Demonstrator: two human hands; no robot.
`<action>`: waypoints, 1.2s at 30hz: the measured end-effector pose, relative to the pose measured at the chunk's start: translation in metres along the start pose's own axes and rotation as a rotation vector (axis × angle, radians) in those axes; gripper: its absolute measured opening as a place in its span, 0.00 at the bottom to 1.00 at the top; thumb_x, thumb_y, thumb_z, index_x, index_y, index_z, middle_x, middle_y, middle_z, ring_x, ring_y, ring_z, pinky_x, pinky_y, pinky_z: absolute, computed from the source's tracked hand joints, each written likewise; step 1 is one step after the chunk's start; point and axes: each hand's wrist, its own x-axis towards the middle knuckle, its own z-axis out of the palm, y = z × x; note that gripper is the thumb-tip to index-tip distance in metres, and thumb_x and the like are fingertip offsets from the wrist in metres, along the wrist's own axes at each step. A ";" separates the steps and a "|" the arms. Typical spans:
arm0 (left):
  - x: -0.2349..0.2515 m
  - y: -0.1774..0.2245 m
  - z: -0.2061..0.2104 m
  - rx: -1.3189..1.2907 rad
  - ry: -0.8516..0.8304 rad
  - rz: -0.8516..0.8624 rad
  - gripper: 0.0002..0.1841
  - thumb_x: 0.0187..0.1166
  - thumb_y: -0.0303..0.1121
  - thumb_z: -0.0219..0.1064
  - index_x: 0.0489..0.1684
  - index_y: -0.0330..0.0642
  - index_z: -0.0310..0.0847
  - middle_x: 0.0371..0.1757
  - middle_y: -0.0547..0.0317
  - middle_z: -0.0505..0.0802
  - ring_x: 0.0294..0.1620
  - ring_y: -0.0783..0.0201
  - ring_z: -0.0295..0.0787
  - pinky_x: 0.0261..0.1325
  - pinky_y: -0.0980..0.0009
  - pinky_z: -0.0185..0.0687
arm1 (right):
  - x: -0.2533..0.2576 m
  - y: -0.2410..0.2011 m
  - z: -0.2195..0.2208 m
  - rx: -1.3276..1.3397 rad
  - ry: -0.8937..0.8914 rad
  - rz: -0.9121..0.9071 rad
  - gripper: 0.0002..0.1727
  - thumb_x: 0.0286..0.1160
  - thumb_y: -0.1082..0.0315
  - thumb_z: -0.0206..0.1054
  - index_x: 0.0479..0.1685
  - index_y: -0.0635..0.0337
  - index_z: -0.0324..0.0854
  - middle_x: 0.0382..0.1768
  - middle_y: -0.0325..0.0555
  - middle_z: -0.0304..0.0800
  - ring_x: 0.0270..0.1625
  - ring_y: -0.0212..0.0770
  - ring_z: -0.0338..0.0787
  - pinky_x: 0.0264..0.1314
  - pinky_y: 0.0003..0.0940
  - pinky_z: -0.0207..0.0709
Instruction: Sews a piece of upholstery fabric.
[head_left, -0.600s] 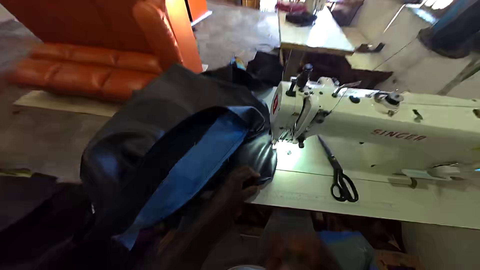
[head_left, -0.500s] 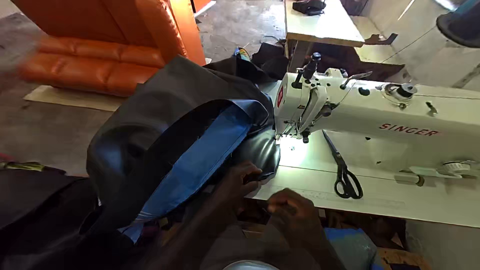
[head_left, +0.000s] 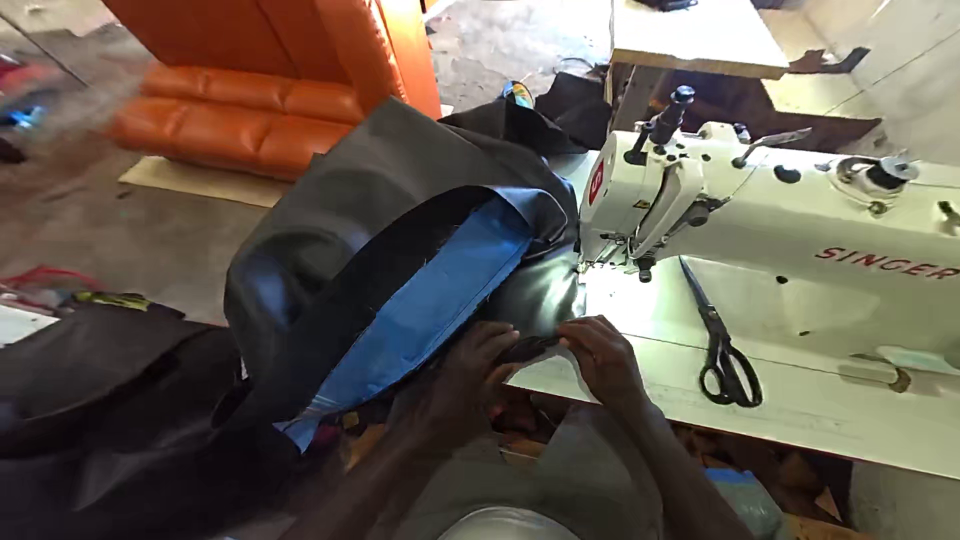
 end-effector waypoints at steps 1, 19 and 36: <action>-0.003 -0.002 -0.002 -0.001 0.029 -0.002 0.21 0.81 0.39 0.71 0.70 0.41 0.84 0.72 0.52 0.86 0.74 0.61 0.83 0.77 0.62 0.80 | -0.001 0.001 0.001 0.005 0.003 0.010 0.10 0.84 0.67 0.65 0.53 0.55 0.91 0.53 0.41 0.94 0.57 0.40 0.91 0.63 0.41 0.85; 0.006 -0.007 -0.001 0.012 0.119 -0.011 0.11 0.85 0.31 0.66 0.56 0.37 0.89 0.67 0.50 0.89 0.66 0.62 0.89 0.70 0.65 0.85 | 0.009 -0.014 0.010 -0.021 -0.017 0.093 0.15 0.83 0.58 0.67 0.60 0.53 0.89 0.57 0.42 0.92 0.59 0.43 0.90 0.64 0.48 0.83; 0.011 0.012 -0.011 0.124 0.069 0.005 0.15 0.87 0.37 0.62 0.64 0.44 0.86 0.51 0.54 0.91 0.54 0.58 0.89 0.60 0.58 0.88 | 0.004 -0.019 0.010 0.043 0.089 0.077 0.07 0.82 0.68 0.66 0.49 0.57 0.88 0.46 0.40 0.92 0.48 0.35 0.93 0.52 0.36 0.90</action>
